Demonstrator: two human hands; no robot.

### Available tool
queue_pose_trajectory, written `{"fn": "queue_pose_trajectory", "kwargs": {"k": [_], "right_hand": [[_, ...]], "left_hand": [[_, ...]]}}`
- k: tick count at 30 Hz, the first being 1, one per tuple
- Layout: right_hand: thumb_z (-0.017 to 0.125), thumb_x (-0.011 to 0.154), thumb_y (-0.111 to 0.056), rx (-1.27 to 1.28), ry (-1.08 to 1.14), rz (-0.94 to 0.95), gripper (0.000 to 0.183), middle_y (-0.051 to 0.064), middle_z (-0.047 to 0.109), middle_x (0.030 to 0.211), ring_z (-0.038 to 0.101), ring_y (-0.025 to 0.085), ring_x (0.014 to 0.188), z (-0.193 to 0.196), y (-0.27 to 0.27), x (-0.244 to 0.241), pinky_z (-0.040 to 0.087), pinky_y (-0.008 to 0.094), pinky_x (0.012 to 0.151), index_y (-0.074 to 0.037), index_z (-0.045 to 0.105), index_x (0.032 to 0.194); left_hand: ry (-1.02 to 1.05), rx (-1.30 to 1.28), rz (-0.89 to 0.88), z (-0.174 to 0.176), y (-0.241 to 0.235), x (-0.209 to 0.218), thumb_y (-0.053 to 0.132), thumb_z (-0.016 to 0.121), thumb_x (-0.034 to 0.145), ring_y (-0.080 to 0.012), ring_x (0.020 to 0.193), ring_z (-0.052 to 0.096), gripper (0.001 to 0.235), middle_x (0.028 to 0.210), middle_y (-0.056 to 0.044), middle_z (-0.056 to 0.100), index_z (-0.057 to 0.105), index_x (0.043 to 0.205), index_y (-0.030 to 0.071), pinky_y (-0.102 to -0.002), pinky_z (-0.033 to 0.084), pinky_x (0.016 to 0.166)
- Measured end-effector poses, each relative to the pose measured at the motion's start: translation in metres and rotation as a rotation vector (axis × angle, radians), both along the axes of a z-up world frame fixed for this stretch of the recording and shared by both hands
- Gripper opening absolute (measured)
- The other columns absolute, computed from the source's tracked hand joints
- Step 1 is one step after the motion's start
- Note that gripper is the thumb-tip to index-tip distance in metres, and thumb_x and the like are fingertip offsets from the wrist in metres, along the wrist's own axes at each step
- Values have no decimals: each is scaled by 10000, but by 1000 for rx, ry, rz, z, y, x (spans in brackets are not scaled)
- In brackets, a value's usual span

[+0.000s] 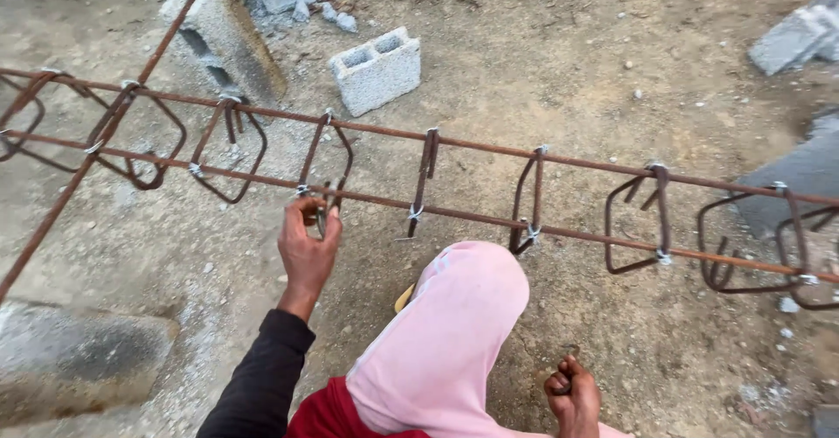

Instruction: Tying metal wire around rebar intersections using a wire twister tool to assemble a reinforcement cage.

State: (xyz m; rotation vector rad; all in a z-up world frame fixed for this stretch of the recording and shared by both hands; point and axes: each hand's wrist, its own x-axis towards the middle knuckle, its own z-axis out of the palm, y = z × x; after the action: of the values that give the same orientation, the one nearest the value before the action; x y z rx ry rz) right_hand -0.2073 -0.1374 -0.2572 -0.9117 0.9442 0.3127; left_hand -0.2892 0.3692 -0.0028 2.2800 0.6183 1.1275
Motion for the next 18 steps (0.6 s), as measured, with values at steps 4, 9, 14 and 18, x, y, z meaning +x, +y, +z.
{"fn": "queue_pose_trajectory", "kwargs": {"k": [4,9,14,18], "right_hand": [[569,1008,-175,218,-129,42,70,-9,540,726,325,66,455,-73,-26,16,257,236,385,-140,576,948],[561,1024,-140,178,-120,-28,109,42,525,701,280,71,424,-33,-14,6,198,234,345,-79,547,934],[529,1033,-73,70,-50,-69,133,10,462,640,302,67,416,28,-8,-10,227,227,317,-20,549,913],[502,1059,-79,93,-21,-137,97,40,524,734,330,61,439,44,-13,-19,255,213,318,-9,568,1047]], "left_hand": [[-62,-86,-188,18,-63,22,108,735,896,-223,677,635,306,857,-78,650,566,1135,21,-363,517,628],[30,-260,-347,-5,-115,57,180,702,926,-224,641,664,278,832,-84,708,592,1137,36,-364,517,580],[91,-250,-317,-21,-138,84,208,750,893,-211,555,605,255,721,-50,658,613,1063,77,-368,483,520],[197,-269,-291,-39,-141,91,236,741,916,-201,525,654,230,701,-74,720,618,995,59,-354,507,479]]}}
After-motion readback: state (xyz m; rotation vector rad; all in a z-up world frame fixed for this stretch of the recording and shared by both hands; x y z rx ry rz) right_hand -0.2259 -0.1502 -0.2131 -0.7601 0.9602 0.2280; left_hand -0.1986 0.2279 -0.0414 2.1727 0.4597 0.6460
